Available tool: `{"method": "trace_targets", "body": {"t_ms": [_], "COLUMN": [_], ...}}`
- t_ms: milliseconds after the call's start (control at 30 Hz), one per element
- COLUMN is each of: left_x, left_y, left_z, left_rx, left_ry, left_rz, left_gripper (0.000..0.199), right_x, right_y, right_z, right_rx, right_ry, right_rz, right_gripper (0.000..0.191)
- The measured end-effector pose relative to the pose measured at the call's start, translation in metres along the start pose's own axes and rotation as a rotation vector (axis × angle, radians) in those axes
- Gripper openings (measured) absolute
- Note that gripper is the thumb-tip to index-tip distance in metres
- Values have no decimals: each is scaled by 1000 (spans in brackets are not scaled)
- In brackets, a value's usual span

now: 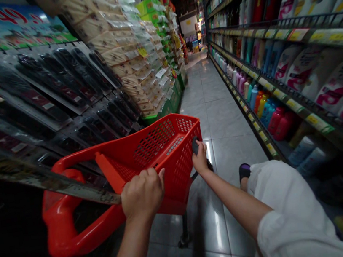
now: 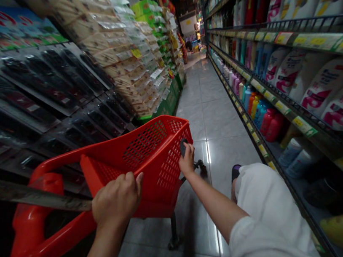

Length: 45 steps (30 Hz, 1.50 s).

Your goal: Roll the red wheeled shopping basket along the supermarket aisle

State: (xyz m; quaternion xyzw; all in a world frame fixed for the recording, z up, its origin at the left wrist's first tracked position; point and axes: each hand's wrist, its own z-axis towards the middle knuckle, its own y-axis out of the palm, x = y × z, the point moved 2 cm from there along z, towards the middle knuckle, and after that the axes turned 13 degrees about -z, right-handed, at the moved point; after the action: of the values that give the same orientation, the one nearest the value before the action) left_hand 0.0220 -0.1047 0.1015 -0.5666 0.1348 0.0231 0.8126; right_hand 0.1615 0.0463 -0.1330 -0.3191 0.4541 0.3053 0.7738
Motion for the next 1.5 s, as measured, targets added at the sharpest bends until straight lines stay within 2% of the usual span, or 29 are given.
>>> {"method": "trace_targets", "body": {"t_ms": [100,167,233,267,333,400,467,600,700,767,833,1000,1067,1167,1233,1333,1400,1500], "left_x": [1,2,3,3,4,5,5,2,0,-1,-2,0,2,4,4,5,5,5], "left_y": [1,1,1,1,0,0,-1,0,1,2,3,1,-1,-2,-2,0,1,1], "left_z": [3,4,4,4,3,2,1,-1,-3,-4,-5,-3,-2,-1,1,3,4,6], "left_rx": [-5,-4,-1,2,2,-1,-7,-4,2,1,-7,-28,-26,-25,-23,-21,-29,-45], "left_ry": [-6,-11,-18,-23,-30,-31,-26,-7,-3,-1,1,-6,-17,-34,-38,-39,-44,-48], "left_rz": [18,32,42,46,50,49,46,48,63,69,66,49,46,44,38,22,11,-7], "left_gripper": [56,56,55,55,55,55,55,54,53,53,53,54,55,56,57,58,59,60], "right_x": [-2,1,8,14,30,51,66,84,85,80,72,49,41,31,24,3,-19,-53], "right_y": [6,2,-6,-11,-21,-29,-30,-22,-12,-5,1,16,21,27,31,32,28,13], "right_z": [-70,-105,-120,-117,-94,-56,-13,52,68,61,42,-42,-76,-104,-101,-65,-30,14], "right_rx": [-99,-190,-296,-325,-298,-126,-63,-40,-65,-83,-84,-72,-45,-35,-27,-23,-16,25], "right_ry": [-61,-128,-209,-227,-178,13,89,202,275,314,346,346,275,299,425,565,531,352], "right_rz": [49,87,116,118,86,13,-17,-28,-5,0,-4,-7,28,77,121,236,314,315], "right_gripper": [69,71,72,70,65,61,62,56,53,56,63,70,70,67,66,68,70,68]}}
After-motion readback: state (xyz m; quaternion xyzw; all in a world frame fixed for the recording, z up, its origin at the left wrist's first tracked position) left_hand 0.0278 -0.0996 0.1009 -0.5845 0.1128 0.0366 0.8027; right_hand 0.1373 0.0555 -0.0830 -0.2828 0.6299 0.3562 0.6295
